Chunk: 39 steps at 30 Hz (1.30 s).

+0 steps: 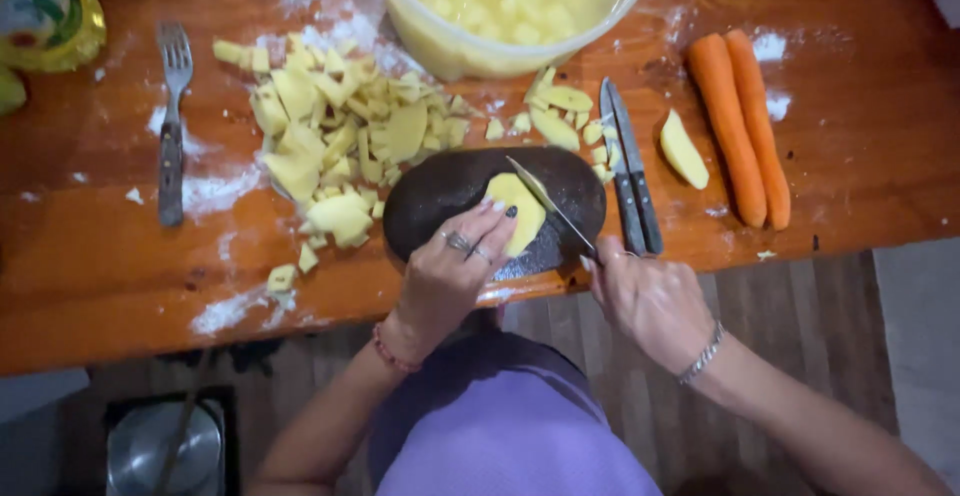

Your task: Dice peeled potatoes into small cubes using a knife on a wooden table

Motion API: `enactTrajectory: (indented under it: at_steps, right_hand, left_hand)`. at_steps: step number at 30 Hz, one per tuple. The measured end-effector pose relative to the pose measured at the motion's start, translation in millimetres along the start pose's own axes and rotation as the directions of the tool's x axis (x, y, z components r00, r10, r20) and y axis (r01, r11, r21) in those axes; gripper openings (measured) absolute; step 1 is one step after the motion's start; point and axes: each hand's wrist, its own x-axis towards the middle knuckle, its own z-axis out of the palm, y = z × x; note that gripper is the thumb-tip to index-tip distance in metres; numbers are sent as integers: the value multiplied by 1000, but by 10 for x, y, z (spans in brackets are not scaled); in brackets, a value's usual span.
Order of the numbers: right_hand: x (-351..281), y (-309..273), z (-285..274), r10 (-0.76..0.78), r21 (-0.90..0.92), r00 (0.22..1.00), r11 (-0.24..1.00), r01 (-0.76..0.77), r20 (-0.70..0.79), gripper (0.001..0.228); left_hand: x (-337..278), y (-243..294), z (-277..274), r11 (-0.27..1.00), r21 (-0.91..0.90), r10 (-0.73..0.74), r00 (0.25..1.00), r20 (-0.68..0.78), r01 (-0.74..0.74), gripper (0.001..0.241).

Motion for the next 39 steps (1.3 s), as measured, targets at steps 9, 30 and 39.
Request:
enactTrajectory:
  at_steps: [9, 30, 39]
  right_hand:
    - [-205, -210, -257, -65, -64, 997, 996, 63, -33, 37]
    - [339, -83, 23, -129, 74, 991, 989, 130, -21, 23]
    - [-259, -108, -144, -134, -86, 989, 988, 129, -59, 18]
  left_hand:
    - [44, 23, -85, 1000, -26, -2, 1000, -20, 2, 18]
    - [193, 13, -198, 1000, -13, 19, 995, -99, -21, 12]
    - [96, -32, -280, 984, -180, 10, 997, 75, 4, 9]
